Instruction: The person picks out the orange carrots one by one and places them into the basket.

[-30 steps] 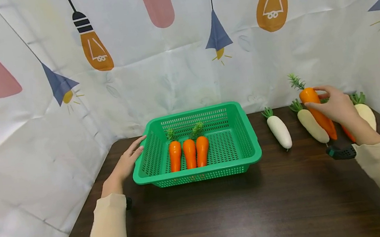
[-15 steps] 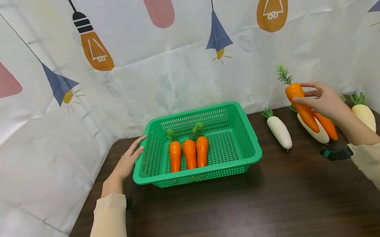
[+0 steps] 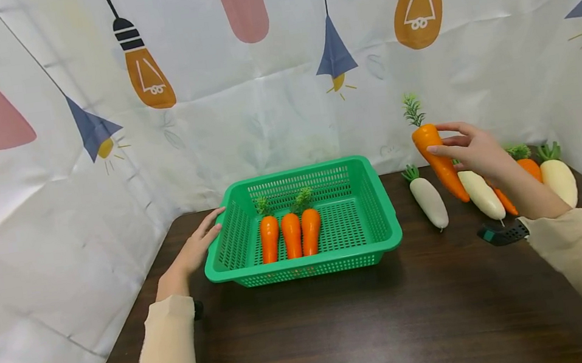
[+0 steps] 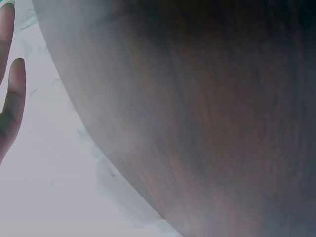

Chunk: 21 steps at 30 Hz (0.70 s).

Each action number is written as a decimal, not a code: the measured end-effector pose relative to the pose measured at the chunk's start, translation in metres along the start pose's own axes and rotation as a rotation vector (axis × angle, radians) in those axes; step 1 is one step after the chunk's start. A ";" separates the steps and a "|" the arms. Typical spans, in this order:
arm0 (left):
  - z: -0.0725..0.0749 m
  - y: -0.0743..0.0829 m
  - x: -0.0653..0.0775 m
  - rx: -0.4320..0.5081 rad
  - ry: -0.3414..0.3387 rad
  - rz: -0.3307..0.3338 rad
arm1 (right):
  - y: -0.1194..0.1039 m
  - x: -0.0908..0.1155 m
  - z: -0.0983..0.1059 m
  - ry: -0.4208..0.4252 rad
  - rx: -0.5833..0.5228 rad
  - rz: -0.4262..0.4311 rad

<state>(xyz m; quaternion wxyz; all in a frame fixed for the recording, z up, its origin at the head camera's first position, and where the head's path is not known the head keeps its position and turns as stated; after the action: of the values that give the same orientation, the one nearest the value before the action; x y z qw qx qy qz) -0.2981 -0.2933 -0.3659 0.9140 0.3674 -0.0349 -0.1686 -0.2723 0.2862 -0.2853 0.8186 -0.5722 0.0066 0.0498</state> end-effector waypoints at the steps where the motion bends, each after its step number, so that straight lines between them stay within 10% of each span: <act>1: 0.000 0.000 0.000 0.001 0.000 0.000 | -0.002 -0.001 -0.003 -0.004 -0.012 0.000; 21: 0.000 -0.001 0.000 0.011 0.000 -0.007 | -0.032 -0.020 -0.053 -0.142 -0.241 -0.012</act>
<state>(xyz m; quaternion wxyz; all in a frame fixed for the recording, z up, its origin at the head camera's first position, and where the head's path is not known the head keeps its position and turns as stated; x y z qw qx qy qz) -0.2988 -0.2938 -0.3668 0.9113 0.3726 -0.0345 -0.1718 -0.2867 0.2243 -0.2720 0.7427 -0.6613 -0.0607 0.0859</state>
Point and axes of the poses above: each hand's wrist, its own x-axis away from the middle knuckle, its own z-axis out of the back of the hand, y = z × x, the point moved 1 cm from there along -x, towards the middle knuckle, and after that the axes turned 6 degrees about -x, right-handed, at the moved point
